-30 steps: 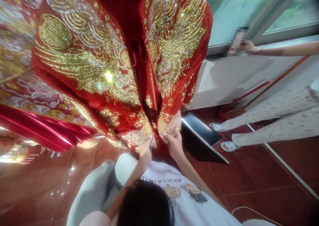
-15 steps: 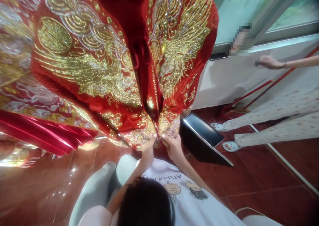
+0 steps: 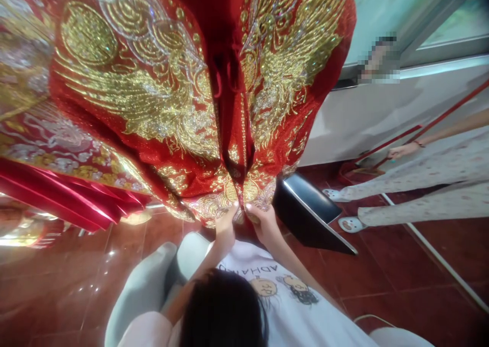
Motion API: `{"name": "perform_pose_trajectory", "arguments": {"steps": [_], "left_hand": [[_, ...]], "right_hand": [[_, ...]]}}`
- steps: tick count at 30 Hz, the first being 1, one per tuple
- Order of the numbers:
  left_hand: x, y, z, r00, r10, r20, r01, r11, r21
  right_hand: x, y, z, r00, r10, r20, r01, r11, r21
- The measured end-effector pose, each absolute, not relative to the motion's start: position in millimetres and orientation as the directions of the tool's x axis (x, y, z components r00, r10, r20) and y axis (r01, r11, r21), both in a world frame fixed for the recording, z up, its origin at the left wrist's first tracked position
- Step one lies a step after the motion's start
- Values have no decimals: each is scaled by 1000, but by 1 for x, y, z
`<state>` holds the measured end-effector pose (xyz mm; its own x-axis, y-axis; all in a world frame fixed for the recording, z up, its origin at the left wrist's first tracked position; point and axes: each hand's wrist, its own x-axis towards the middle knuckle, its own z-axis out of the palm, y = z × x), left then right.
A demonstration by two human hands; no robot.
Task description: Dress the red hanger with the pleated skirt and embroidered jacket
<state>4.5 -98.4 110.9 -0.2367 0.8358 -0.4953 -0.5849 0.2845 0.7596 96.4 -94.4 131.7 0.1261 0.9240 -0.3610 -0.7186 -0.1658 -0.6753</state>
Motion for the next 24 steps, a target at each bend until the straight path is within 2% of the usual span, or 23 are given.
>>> {"name": "perform_pose_trajectory", "arguments": {"steps": [4,19,24], "left_hand": [[6,-97,113,-251,807,-535,-590,310,745],[5,-97,113,-256,812,-525,-613,283,737],[4,-98,112,-238,803,-547,-581,333,742]], "right_hand": [[98,-96,132,109,934,-339,-695,-172,-698],[98,-97,130,95,933,-348,-699,-187,-690],[99,-96,130,82,936,-343,-696,-192,-692]]}}
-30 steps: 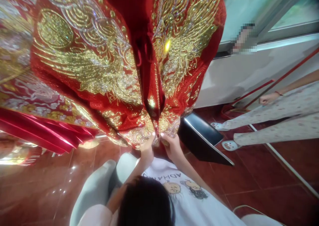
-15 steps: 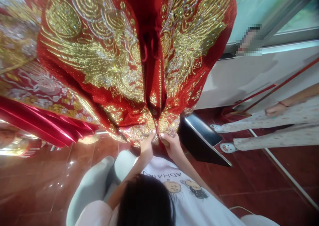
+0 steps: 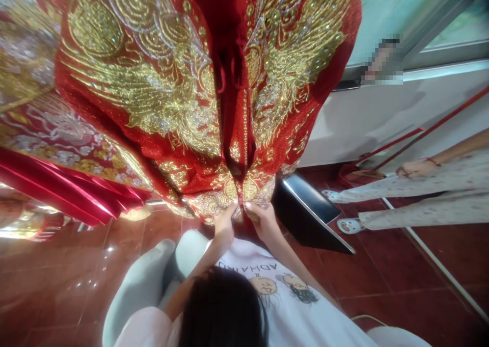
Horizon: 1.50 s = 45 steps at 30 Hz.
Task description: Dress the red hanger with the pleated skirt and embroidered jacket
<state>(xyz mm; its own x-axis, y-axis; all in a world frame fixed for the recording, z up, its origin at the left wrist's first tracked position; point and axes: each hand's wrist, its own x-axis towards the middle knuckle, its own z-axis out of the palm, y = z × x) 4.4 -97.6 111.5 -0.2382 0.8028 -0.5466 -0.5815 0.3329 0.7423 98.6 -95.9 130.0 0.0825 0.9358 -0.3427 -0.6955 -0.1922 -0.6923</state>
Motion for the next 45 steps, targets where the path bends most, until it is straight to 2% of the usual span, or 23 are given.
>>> {"name": "perform_pose_trajectory", "arguments": {"steps": [6,16,19,25,30,32,33,35,37,38,41,43,45], "left_hand": [[4,-95,112,-240,801,-548,-599,323,733],[-5,-97,96,-239,791,-563,-494,400,772],[-6,-99,101,-238,821,-519,-497,356,791],[-4,-109,114,-252,915,-316,-466,172,868],[-6,-106,105,-368,871,-327,-338,202,919],[-10,-103,98,-403,854,-330,-309,212,927],[-13,-101,96,-413,843,-344,-302,230,925],[-17,-99,93,-427,813,-395,-296,287,911],[-20,-97,91,-431,792,-432,-299,326,897],[-21,-96,90,-427,792,-436,-310,325,894],[-20,-93,88,-382,841,-382,-356,248,901],[-19,-91,87,-364,866,-342,-370,203,907],[-19,-91,86,-369,870,-328,-350,197,916]], "right_hand": [[98,-97,129,81,933,-350,-702,-196,-685],[91,-95,130,91,940,-329,-696,-176,-696],[88,-94,126,118,935,-335,-696,-163,-700],[81,-97,131,130,926,-355,-717,-160,-678],[77,-98,124,137,934,-329,-675,-155,-721],[88,-97,115,102,943,-317,-542,-215,-812],[96,-97,110,72,945,-319,-410,-264,-873],[114,-97,106,61,947,-316,-9,-316,-949],[126,-99,108,113,972,-207,389,-235,-891],[129,-99,112,113,988,-103,517,-146,-843],[119,-97,125,-56,985,162,660,159,-734],[107,-90,130,-204,953,224,706,302,-641],[100,-82,131,-339,915,218,770,403,-495]]}}
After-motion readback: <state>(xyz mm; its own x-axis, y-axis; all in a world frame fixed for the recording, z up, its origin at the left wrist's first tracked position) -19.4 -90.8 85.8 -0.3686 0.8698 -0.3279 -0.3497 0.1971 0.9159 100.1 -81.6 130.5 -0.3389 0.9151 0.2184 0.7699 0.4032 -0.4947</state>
